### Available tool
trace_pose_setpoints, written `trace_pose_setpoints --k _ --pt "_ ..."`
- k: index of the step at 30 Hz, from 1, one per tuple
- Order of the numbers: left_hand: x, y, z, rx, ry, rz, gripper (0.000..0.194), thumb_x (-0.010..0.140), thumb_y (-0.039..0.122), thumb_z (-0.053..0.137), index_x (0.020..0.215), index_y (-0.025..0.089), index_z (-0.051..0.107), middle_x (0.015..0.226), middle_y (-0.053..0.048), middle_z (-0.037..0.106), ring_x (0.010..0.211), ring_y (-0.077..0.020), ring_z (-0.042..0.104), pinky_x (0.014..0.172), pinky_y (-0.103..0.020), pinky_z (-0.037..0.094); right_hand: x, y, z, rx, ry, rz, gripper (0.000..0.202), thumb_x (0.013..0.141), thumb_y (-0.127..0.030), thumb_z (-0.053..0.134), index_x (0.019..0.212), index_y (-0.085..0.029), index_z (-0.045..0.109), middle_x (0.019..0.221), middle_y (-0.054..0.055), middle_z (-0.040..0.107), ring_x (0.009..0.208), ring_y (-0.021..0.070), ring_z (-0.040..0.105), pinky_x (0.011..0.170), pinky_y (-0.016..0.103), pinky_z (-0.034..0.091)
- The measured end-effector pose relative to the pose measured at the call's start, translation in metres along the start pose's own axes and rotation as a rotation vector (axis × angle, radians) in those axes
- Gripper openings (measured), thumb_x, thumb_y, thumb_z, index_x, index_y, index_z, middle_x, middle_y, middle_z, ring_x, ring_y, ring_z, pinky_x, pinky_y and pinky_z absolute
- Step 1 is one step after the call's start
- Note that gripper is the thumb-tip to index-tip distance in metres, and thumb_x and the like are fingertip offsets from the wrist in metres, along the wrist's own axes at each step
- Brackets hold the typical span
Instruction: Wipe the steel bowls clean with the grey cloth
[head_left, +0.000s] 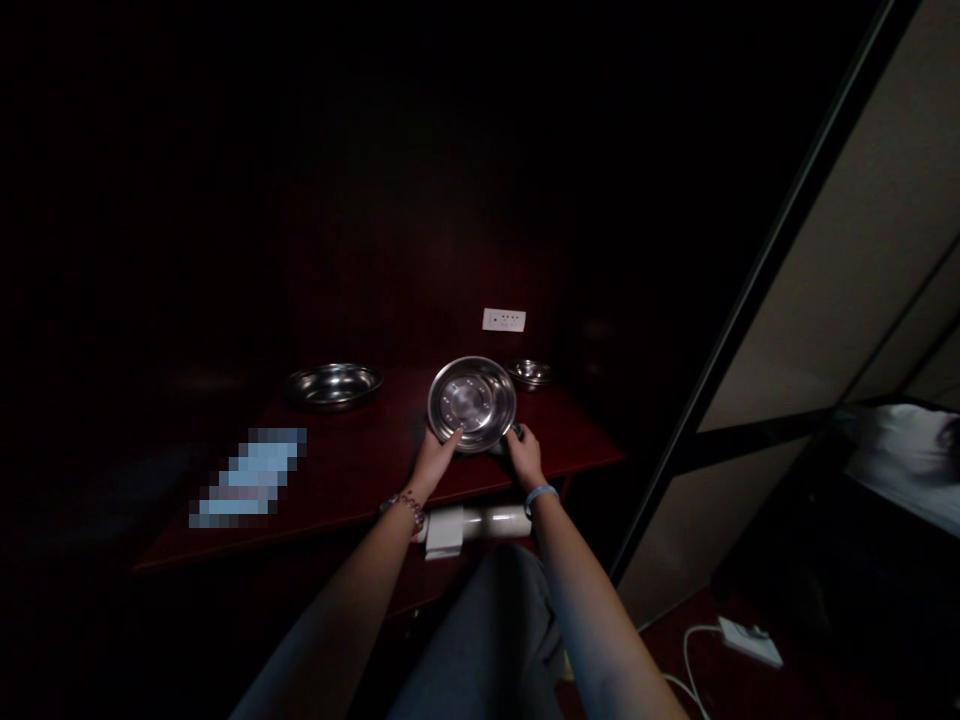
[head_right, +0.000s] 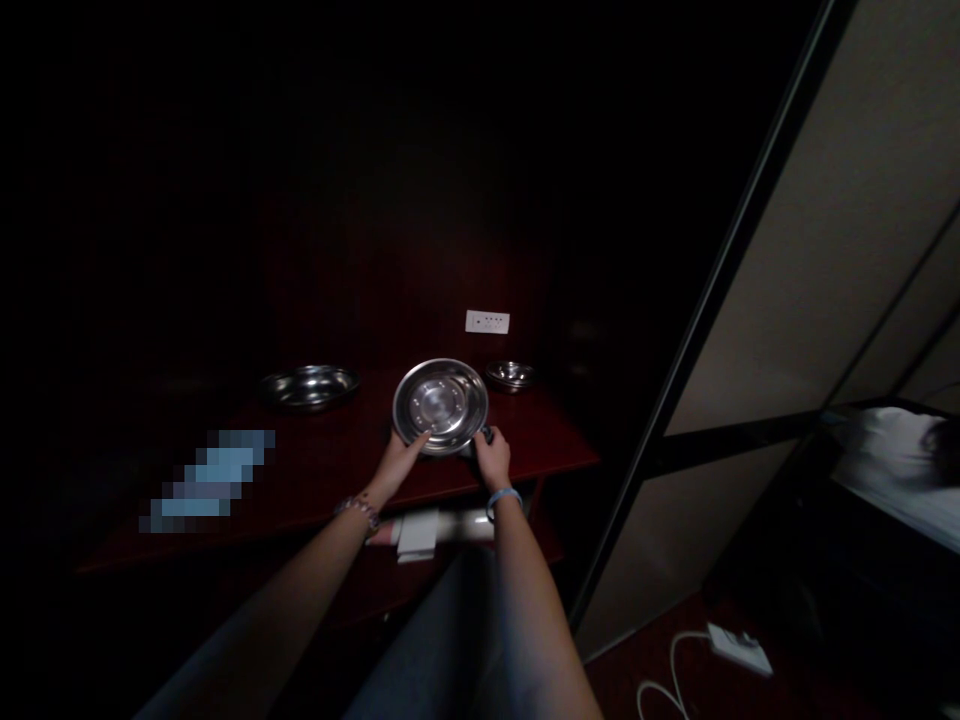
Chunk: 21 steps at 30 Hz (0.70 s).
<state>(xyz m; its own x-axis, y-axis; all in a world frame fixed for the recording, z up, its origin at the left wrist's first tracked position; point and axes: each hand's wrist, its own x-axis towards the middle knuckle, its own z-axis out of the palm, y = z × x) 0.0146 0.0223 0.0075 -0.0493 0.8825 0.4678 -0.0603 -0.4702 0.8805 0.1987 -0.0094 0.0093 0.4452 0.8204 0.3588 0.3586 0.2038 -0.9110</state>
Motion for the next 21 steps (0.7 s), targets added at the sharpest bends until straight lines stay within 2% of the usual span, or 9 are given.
trace_pose_setpoints --k 9,17,21 --pt "0.0001 0.0015 0.0000 0.006 0.008 -0.031 0.047 0.083 0.021 0.059 0.129 0.018 0.056 0.131 -0.012 0.063 0.133 -0.0236 0.050 0.119 -0.042 0.026 0.0002 -0.0012 0.0001 -0.015 -0.015 -0.003 0.028 0.081 -0.045 0.059 0.086 -0.020 0.069 0.091 0.008 0.075 0.086 0.0209 0.066 0.078 0.027 0.047" --pt "-0.0009 0.0021 -0.0006 -0.004 0.048 -0.034 0.044 0.083 0.020 0.056 0.127 0.017 0.057 0.126 -0.011 0.065 0.129 -0.0240 0.053 0.118 -0.042 0.029 -0.0010 -0.0015 -0.0006 0.013 -0.028 -0.011 0.028 0.081 -0.045 0.057 0.087 -0.020 0.069 0.091 0.007 0.075 0.085 0.0201 0.066 0.079 0.026 0.047" --pt "0.0002 0.0020 -0.0013 -0.016 0.068 -0.008 0.047 0.082 0.019 0.056 0.129 0.017 0.054 0.131 -0.011 0.062 0.130 -0.0233 0.052 0.118 -0.041 0.028 -0.0008 -0.0006 -0.0005 0.037 -0.017 -0.013 0.030 0.081 -0.045 0.057 0.089 -0.019 0.070 0.094 0.008 0.075 0.086 0.0206 0.066 0.080 0.027 0.048"
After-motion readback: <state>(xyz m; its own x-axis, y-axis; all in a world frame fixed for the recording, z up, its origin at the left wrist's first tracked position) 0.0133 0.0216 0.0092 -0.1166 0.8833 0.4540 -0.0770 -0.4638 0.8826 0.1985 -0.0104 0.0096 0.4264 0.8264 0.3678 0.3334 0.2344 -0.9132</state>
